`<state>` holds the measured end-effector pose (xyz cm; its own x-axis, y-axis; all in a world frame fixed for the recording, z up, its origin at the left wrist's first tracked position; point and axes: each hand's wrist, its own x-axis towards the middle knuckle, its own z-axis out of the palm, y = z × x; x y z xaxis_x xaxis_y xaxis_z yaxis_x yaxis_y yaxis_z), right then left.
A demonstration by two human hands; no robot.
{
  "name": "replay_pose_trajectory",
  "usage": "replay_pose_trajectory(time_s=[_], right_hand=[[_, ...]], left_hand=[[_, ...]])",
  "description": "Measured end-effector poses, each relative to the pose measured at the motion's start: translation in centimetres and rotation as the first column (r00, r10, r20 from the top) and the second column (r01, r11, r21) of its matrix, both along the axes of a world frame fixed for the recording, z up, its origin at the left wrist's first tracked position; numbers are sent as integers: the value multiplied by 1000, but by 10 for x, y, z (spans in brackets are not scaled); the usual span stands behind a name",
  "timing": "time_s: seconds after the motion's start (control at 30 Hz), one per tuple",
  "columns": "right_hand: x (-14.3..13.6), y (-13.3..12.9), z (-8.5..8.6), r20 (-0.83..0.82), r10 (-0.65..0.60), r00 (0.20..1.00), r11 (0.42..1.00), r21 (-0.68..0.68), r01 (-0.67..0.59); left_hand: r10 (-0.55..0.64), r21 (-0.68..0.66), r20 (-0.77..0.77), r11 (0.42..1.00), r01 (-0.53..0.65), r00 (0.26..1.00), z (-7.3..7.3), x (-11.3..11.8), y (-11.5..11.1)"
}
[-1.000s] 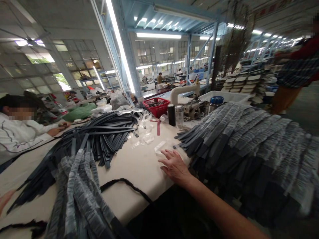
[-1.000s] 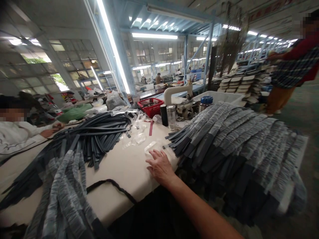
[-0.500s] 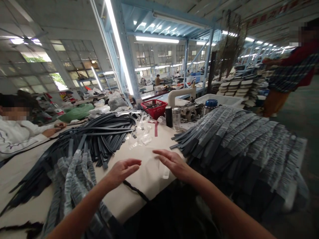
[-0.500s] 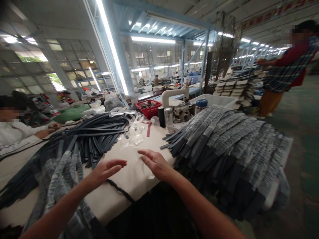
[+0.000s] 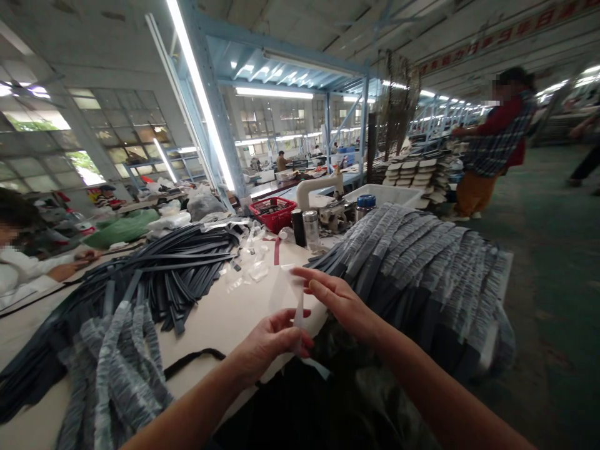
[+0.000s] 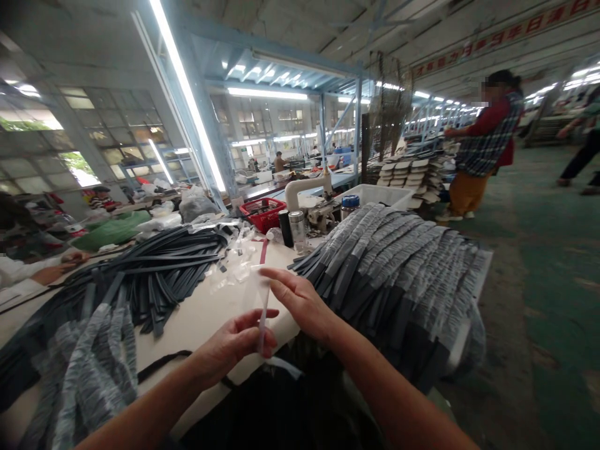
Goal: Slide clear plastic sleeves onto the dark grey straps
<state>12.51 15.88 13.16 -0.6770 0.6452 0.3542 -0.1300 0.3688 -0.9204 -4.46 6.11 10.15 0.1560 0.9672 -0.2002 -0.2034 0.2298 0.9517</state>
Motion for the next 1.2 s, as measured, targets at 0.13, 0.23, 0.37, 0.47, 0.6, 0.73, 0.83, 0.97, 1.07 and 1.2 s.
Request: replay_pose_trajectory(time_s=[0.13,0.23,0.37,0.47,0.6,0.73,0.83,0.97,1.07,1.2], right_hand=[[2,-1,2,-35,-57,998,998,34,58],[1,-4,6,-12,-135,991,984,113,136],[0,-8,14,46,-259,965,937,256,239],[0,-7,20,27,-316,948,910,290,295],[-2,3,17,9,-292,956,946,150,288],[-9,14,5,-9,-236,972,972,17,236],[-19,16,1,-21,-221,975,975,-16,220],[-36,14,3,-53,-184,981,982,-61,181],[-52,12,6,-54,-143,988,988,-73,139],[-73,11,9,-54,-104,993,993,-55,101]], left_hand=[[-37,-21,136,999,40,990,-3,-2,-6],[-52,27,125,998,49,991,-1,-1,-12],[-54,34,-174,998,61,983,7,7,-26],[69,62,-181,996,-59,981,10,8,-37],[240,62,-67,970,-236,968,4,-7,-51],[318,13,-17,948,-318,948,-6,-28,-68],[353,-3,-14,936,-353,935,-10,-40,-82],[245,-58,-111,966,-252,963,-11,-57,-97],[150,-61,-176,985,-163,973,-9,-72,-103],[187,44,-389,982,-185,902,-8,-87,-105]])
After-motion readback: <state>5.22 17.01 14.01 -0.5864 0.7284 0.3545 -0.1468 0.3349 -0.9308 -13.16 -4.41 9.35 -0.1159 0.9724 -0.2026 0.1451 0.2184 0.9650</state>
